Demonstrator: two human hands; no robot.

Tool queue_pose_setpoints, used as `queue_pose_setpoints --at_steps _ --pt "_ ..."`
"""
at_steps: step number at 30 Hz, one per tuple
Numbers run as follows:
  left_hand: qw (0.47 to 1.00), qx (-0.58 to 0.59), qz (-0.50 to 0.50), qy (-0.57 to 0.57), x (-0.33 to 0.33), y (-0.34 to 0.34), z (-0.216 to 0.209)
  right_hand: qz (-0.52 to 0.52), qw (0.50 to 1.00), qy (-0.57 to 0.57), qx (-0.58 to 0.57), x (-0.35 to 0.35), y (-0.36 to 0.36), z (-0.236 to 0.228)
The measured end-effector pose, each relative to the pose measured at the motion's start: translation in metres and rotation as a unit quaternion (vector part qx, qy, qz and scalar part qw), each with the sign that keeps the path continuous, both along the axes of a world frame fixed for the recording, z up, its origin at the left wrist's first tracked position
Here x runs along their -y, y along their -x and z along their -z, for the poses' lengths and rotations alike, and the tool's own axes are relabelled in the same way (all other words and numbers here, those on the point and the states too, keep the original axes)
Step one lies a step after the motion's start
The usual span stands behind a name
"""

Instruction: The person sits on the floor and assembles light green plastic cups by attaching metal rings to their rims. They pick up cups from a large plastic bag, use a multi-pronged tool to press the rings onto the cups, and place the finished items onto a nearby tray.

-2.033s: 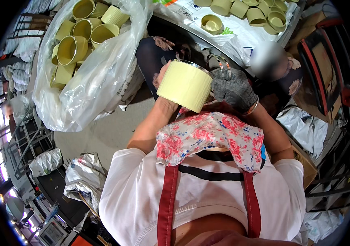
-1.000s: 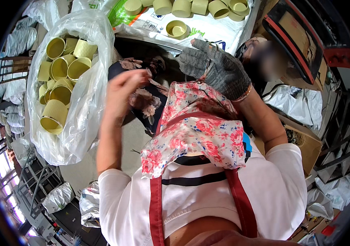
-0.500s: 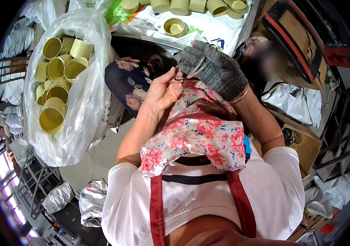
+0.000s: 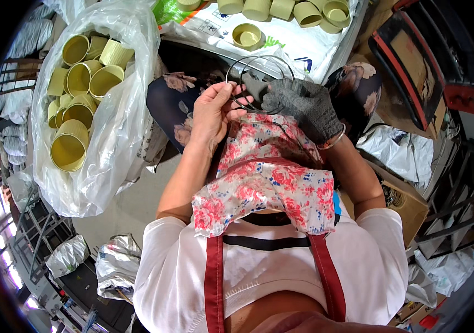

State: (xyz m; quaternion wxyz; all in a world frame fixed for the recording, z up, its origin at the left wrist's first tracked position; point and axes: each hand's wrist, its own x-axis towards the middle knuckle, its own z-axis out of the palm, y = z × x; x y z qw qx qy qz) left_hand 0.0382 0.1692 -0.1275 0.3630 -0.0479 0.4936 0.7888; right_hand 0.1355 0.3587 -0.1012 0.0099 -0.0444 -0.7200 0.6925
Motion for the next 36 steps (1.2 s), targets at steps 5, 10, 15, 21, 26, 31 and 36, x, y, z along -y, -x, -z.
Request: queue_pose_setpoints --at_steps 5,10,15,21,26,31,36 --pt "0.998 -0.052 -0.026 -0.022 0.004 0.002 -0.008 -0.003 1.0 -0.011 0.028 -0.001 0.0 -0.001" --pt "0.994 -0.102 -0.031 -0.031 0.011 0.002 -0.016 0.021 0.997 0.022 0.069 0.0 0.001 -0.005" --pt "0.988 -0.155 -0.007 -0.014 0.019 -0.001 -0.024 0.056 0.982 0.14 0.115 0.001 0.007 0.009" --pt "0.981 -0.192 0.036 0.01 0.013 -0.013 -0.045 -0.039 0.968 0.226 0.106 -0.003 0.02 0.062" --pt "0.982 -0.187 0.031 0.015 0.006 -0.02 -0.05 -0.104 0.994 0.01 0.004 0.012 0.029 0.054" --pt "0.997 -0.048 0.029 -0.05 0.003 -0.017 -0.063 -0.134 0.989 -0.014 0.057 0.013 0.036 0.063" --pt "0.999 -0.01 0.039 -0.032 0.004 -0.011 -0.064 -0.182 0.979 -0.071 0.058 0.013 0.039 0.062"
